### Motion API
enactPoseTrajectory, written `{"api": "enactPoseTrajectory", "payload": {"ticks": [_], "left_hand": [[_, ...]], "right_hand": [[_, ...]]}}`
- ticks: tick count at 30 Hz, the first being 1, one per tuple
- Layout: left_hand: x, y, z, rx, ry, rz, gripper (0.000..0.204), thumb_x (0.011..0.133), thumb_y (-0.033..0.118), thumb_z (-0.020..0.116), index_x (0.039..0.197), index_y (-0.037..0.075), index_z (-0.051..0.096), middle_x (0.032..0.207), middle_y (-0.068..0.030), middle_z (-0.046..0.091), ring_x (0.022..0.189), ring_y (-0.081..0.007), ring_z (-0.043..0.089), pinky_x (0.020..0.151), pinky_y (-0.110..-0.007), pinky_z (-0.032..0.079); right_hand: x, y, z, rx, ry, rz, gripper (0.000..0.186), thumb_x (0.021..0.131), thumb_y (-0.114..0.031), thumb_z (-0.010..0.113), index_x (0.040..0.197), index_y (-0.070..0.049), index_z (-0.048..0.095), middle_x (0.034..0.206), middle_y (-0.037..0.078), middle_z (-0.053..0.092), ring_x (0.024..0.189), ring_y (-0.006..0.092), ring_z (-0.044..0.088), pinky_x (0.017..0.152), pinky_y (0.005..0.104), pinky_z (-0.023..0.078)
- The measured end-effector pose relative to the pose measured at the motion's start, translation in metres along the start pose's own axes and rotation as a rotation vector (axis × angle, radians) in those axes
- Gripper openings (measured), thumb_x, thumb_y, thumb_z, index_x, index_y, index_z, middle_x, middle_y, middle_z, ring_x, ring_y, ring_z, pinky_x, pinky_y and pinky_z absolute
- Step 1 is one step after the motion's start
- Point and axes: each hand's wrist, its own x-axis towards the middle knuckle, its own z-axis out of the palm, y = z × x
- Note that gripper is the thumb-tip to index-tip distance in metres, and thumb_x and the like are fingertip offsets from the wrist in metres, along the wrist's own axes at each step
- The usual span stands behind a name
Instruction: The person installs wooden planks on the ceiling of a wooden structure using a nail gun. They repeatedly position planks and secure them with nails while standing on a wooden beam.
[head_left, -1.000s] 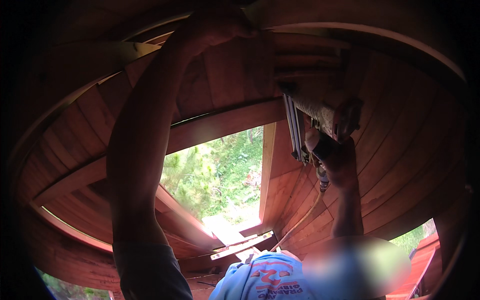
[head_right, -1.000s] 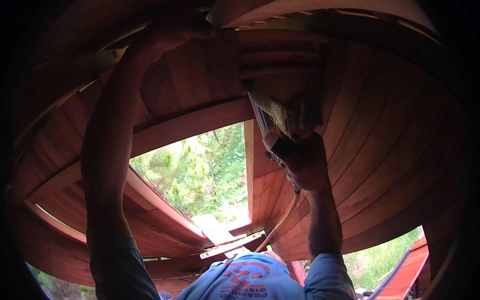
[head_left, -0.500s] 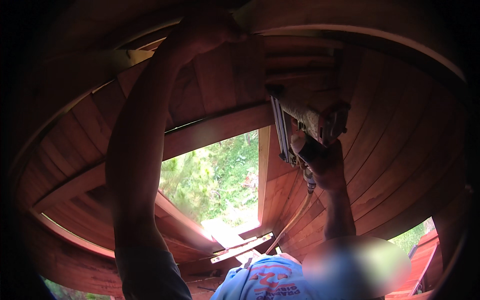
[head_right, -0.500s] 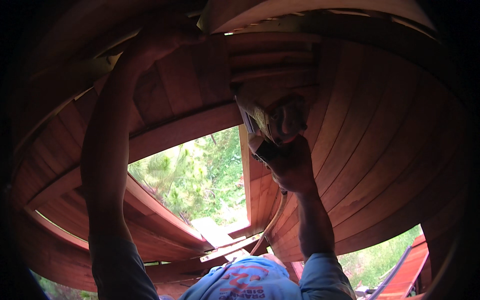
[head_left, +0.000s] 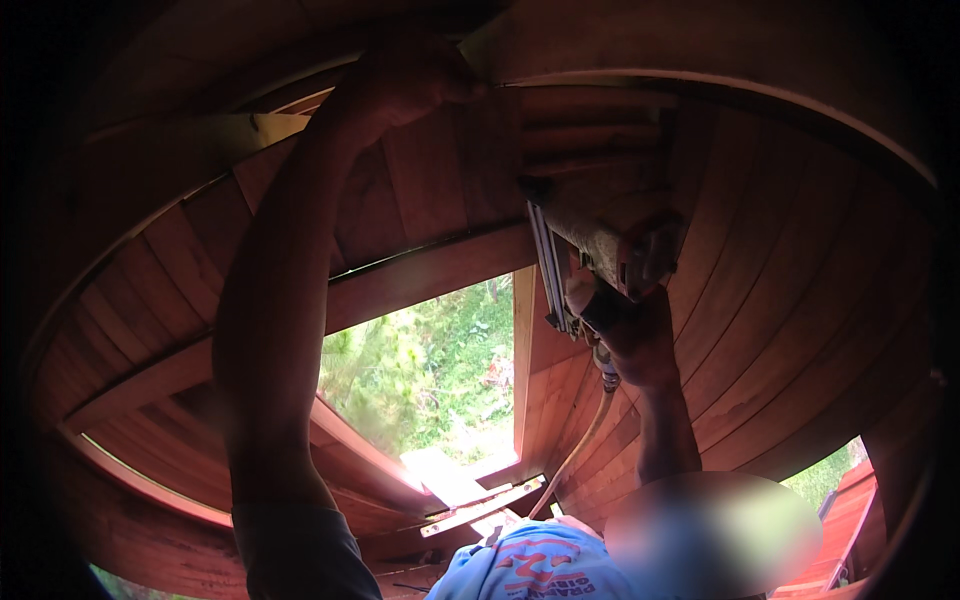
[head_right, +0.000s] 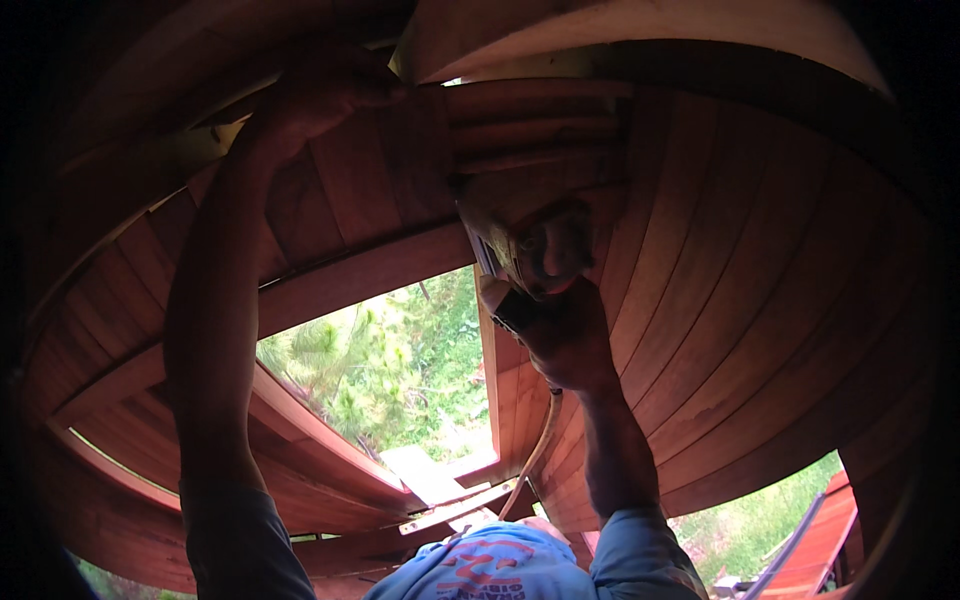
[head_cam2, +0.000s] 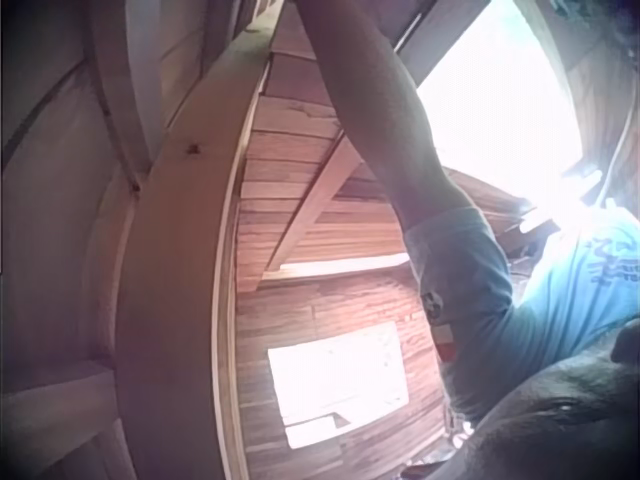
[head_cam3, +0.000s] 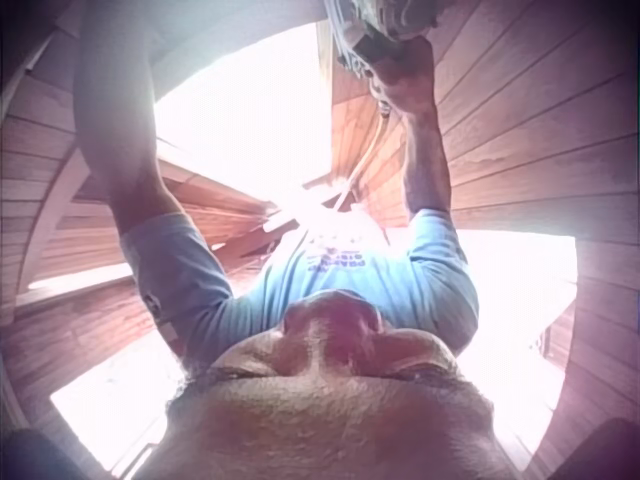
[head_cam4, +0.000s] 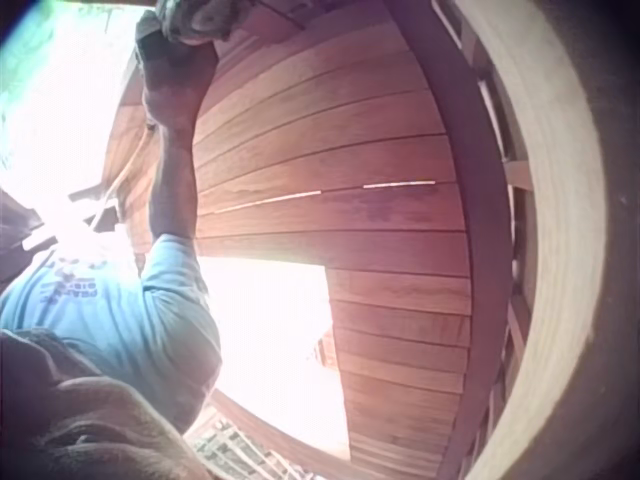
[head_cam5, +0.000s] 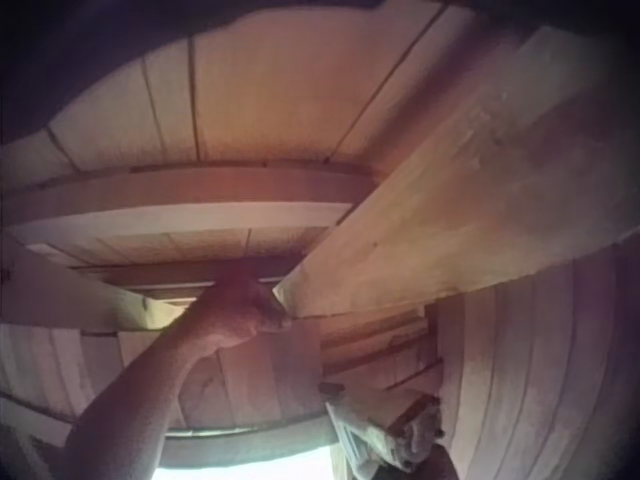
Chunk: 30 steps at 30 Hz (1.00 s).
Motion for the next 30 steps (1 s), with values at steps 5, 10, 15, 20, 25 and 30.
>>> {"api": "enactPoseTrajectory", "payload": {"ticks": [5, 10, 15, 20, 25, 30], "left_hand": [[0.002, -0.008, -0.003, -0.001, -0.024, 0.04, 0.025, 0.079, 0.027, 0.081, 0.089, 0.005, 0.076, 0.082, -0.004, 0.071, 0.079, -0.0125, 0.064, 0.073, -0.031, 0.049], [0.001, 0.001, -0.003, -0.01, -0.02, 0.005, 0.025, 0.079, 0.026, 0.081, 0.091, 0.006, 0.076, 0.082, -0.0037, 0.071, 0.078, -0.0123, 0.064, 0.073, -0.031, 0.048], [0.0, 0.004, -0.003, -0.014, -0.026, 0.002, 0.026, 0.079, 0.027, 0.081, 0.092, 0.006, 0.076, 0.081, -0.0037, 0.071, 0.077, -0.0116, 0.063, 0.072, -0.031, 0.048], [0.005, -0.007, -0.001, 0.044, -0.048, 0.052, 0.025, 0.079, 0.026, 0.082, 0.09, 0.005, 0.076, 0.081, -0.0033, 0.071, 0.076, -0.0116, 0.064, 0.071, -0.03, 0.049], [0.009, -0.021, 0.0, -0.08, -0.04, 0.126, 0.022, 0.08, 0.024, 0.082, 0.09, 0.005, 0.076, 0.08, -0.0033, 0.07, 0.076, -0.0122, 0.064, 0.071, -0.03, 0.049], [0.01, -0.015, -0.002, -0.035, -0.057, 0.07, 0.023, 0.08, 0.023, 0.082, 0.09, 0.004, 0.076, 0.085, -0.0049, 0.071, 0.078, -0.013, 0.064, 0.072, -0.031, 0.05]], "right_hand": [[0.003, 0.006, 0.003, -0.055, 0.018, -0.084, 0.031, 0.087, -0.026, 0.073, 0.105, -0.002, 0.065, 0.089, 0.005, 0.067, 0.083, 0.0114, 0.062, 0.077, 0.0304, 0.049], [0.003, 0.001, 0.001, -0.09, 0.011, -0.084, 0.037, 0.087, -0.027, 0.073, 0.111, -0.001, 0.063, 0.096, 0.008, 0.068, 0.09, 0.0165, 0.065, 0.083, 0.0331, 0.049], [0.005, 0.007, 0.001, -0.103, 0.019, -0.104, 0.041, 0.086, -0.027, 0.075, 0.114, -0.001, 0.061, 0.103, 0.01, 0.068, 0.096, 0.0186, 0.066, 0.087, 0.0336, 0.049], [0.002, 0.004, 0.002, -0.069, 0.029, 0.022, 0.042, 0.085, -0.026, 0.076, 0.115, 0.0, 0.061, 0.11, 0.011, 0.067, 0.1, 0.0174, 0.064, 0.088, 0.0327, 0.049], [-0.006, 0.0, 0.012, -0.006, 0.054, -0.127, 0.045, 0.086, -0.03, 0.076, 0.116, 0.0, 0.062, 0.105, 0.01, 0.069, 0.097, 0.0155, 0.065, 0.086, 0.0324, 0.05], [-0.004, -0.011, 0.018, -0.125, -0.111, -0.022, 0.044, 0.087, -0.033, 0.075, 0.117, -0.003, 0.064, 0.104, 0.012, 0.071, 0.095, 0.0181, 0.067, 0.086, 0.0331, 0.05]]}}
